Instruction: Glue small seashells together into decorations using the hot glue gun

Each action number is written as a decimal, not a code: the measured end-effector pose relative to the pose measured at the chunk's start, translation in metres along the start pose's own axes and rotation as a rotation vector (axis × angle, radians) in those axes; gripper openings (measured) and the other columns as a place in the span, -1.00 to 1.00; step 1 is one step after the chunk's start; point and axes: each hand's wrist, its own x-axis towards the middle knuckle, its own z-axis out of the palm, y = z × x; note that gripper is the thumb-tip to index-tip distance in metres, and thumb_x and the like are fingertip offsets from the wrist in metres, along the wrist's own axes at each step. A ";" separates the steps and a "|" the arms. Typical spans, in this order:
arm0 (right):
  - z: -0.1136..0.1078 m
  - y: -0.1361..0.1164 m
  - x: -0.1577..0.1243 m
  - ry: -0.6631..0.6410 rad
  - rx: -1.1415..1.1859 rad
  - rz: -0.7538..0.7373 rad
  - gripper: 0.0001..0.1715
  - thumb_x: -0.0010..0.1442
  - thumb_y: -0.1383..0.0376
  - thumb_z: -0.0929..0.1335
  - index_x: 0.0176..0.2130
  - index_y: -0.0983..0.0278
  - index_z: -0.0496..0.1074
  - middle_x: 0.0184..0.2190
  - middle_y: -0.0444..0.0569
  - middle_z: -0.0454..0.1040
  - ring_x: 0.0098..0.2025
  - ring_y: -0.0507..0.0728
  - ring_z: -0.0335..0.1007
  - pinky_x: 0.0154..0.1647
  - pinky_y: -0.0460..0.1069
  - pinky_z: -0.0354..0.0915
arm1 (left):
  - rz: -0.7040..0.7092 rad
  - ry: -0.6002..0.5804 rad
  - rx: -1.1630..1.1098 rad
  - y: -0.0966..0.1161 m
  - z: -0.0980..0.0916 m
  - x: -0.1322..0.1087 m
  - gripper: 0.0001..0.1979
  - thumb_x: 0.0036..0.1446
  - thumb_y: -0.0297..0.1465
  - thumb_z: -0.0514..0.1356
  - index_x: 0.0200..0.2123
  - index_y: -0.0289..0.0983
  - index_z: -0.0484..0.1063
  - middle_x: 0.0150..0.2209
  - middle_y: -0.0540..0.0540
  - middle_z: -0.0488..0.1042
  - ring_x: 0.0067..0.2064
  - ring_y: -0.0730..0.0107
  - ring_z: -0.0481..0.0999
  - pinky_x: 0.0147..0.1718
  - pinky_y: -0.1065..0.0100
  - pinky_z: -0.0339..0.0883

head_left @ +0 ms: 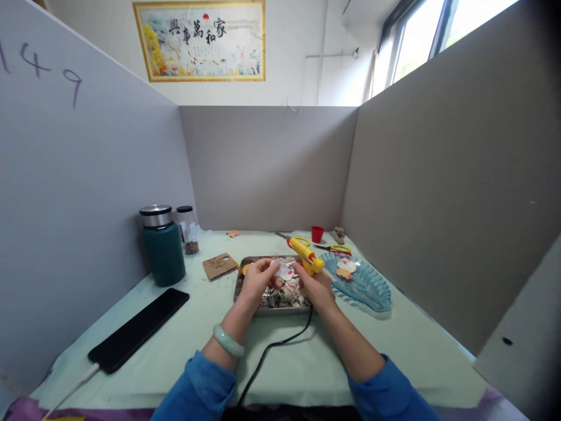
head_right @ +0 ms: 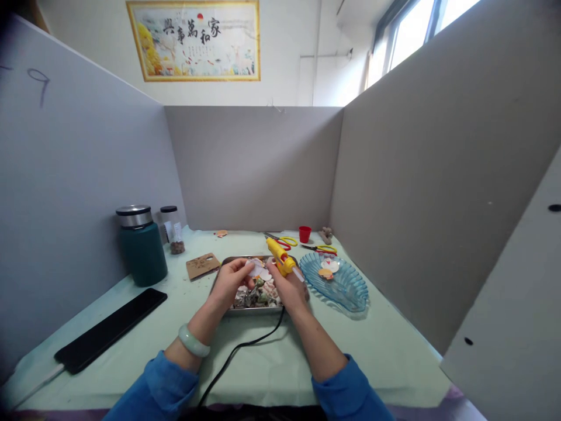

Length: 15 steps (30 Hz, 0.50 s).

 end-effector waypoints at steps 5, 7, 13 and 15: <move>0.000 -0.005 0.000 -0.022 -0.006 0.074 -0.47 0.05 -0.11 0.30 -0.27 0.26 0.50 -0.60 -0.14 0.45 -0.51 0.11 0.37 -0.45 -0.04 0.25 | -0.009 -0.107 0.020 -0.003 0.002 0.000 -0.65 -0.10 -0.18 0.30 -0.38 -0.35 0.40 -0.61 0.00 0.43 -0.68 0.49 0.36 -0.64 0.45 0.28; 0.000 -0.003 0.000 -0.027 0.021 0.054 -0.47 0.05 -0.10 0.30 -0.25 0.25 0.49 -0.58 -0.14 0.46 -0.50 0.10 0.38 -0.44 -0.04 0.26 | -0.010 -0.117 0.014 -0.004 0.003 0.000 -0.65 -0.09 -0.17 0.30 -0.37 -0.34 0.38 -0.60 0.00 0.43 -0.67 0.49 0.37 -0.64 0.44 0.30; 0.005 0.008 0.002 0.019 0.050 0.044 -0.49 0.03 -0.07 0.33 -0.18 0.24 0.47 -0.46 -0.10 0.52 -0.40 0.15 0.44 -0.39 -0.02 0.31 | -0.056 -0.150 0.018 0.000 0.005 -0.003 -0.59 -0.14 -0.14 0.32 -0.33 -0.33 0.38 -0.55 -0.02 0.46 -0.65 0.45 0.43 -0.61 0.41 0.34; 0.005 0.009 0.002 0.018 0.055 0.004 -0.51 0.05 -0.05 0.32 -0.17 0.24 0.46 -0.42 -0.08 0.53 -0.36 0.16 0.46 -0.36 -0.01 0.33 | -0.065 -0.164 0.033 0.000 0.005 -0.004 -0.56 -0.13 -0.14 0.32 -0.27 -0.33 0.40 -0.54 -0.03 0.47 -0.63 0.43 0.45 -0.61 0.42 0.34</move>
